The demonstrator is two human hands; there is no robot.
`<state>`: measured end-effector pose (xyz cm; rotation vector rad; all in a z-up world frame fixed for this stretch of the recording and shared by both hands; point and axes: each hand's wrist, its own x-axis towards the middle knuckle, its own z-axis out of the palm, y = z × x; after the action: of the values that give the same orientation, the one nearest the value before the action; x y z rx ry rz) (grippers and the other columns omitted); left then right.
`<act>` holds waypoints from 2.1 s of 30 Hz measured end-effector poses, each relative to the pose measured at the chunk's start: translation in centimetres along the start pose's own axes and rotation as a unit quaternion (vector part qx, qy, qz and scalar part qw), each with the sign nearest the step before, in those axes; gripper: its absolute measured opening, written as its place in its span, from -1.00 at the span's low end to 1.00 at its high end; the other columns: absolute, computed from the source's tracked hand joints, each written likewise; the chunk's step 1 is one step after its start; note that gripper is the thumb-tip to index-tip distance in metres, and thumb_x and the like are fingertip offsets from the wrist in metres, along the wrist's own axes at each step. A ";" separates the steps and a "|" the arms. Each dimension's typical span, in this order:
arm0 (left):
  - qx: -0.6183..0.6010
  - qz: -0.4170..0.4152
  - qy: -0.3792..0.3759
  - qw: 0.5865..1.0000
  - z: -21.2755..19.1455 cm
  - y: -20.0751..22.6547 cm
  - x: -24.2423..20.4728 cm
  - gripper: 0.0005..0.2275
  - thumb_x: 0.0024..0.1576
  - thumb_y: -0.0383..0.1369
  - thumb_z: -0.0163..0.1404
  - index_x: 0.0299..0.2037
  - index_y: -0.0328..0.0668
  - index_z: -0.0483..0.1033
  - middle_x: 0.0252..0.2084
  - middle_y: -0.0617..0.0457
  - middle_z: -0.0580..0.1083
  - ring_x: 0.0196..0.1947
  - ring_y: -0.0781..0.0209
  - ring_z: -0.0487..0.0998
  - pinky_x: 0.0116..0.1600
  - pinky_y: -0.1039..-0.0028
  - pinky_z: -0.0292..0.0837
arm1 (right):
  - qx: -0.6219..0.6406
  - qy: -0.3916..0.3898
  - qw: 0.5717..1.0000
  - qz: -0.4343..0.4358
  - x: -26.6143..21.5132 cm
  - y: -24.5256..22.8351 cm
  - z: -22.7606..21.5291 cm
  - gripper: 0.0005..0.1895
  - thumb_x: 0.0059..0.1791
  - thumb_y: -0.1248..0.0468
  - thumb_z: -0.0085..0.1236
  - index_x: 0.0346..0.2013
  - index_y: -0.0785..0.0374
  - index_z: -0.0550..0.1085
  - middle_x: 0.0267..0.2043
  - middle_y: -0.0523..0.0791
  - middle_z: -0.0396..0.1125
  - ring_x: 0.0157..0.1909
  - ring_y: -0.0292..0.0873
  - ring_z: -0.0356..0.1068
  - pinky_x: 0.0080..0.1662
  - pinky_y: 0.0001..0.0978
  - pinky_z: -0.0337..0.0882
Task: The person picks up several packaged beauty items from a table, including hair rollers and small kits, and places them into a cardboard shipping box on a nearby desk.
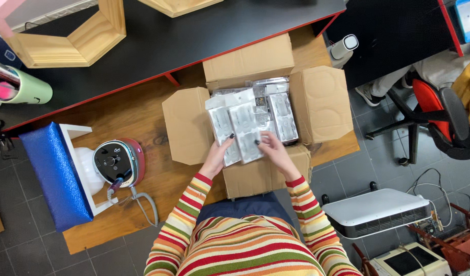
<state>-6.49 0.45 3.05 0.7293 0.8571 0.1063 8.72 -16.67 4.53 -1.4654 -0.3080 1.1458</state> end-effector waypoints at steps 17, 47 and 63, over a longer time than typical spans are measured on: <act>0.317 0.058 0.006 0.947 0.7 7.1 -3.0 -0.44 0.08 -0.17 0.28 0.21 -0.27 0.39 0.08 -0.21 0.52 0.14 -0.07 0.52 0.17 0.09 0.47 | -0.288 0.312 0.898 -0.118 3.2 2.5 -8.9 -0.65 0.11 0.40 -0.07 0.20 0.23 0.38 0.03 0.13 0.40 0.08 0.17 0.43 0.10 -0.01 0.45; 0.738 0.292 -0.053 0.606 2.9 1.4 0.6 -0.43 0.14 -0.37 0.13 0.39 0.01 0.25 0.35 -0.05 0.27 0.43 -0.13 0.17 0.42 -0.12 0.00 | -0.479 0.210 0.796 -0.304 -2.0 -0.6 -0.1 -0.54 -0.04 0.44 0.16 0.16 0.27 0.41 0.23 0.05 0.23 0.28 0.12 0.30 0.26 -0.08 0.36; 0.746 0.275 -0.058 0.604 1.1 -1.0 -0.9 -0.49 0.23 -0.49 -0.11 0.40 0.23 0.25 0.50 -0.11 0.08 0.49 -0.39 0.00 0.45 -0.13 -0.04 | -0.555 0.068 0.810 -0.177 -0.1 0.4 0.1 -0.54 0.10 0.06 0.04 0.29 0.03 0.41 0.44 -0.09 0.20 0.47 0.16 0.10 0.42 0.04 0.08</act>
<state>-6.47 -1.22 3.51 2.5791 0.3762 -0.1638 8.41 -16.77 4.20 -2.3349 -1.2451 0.4915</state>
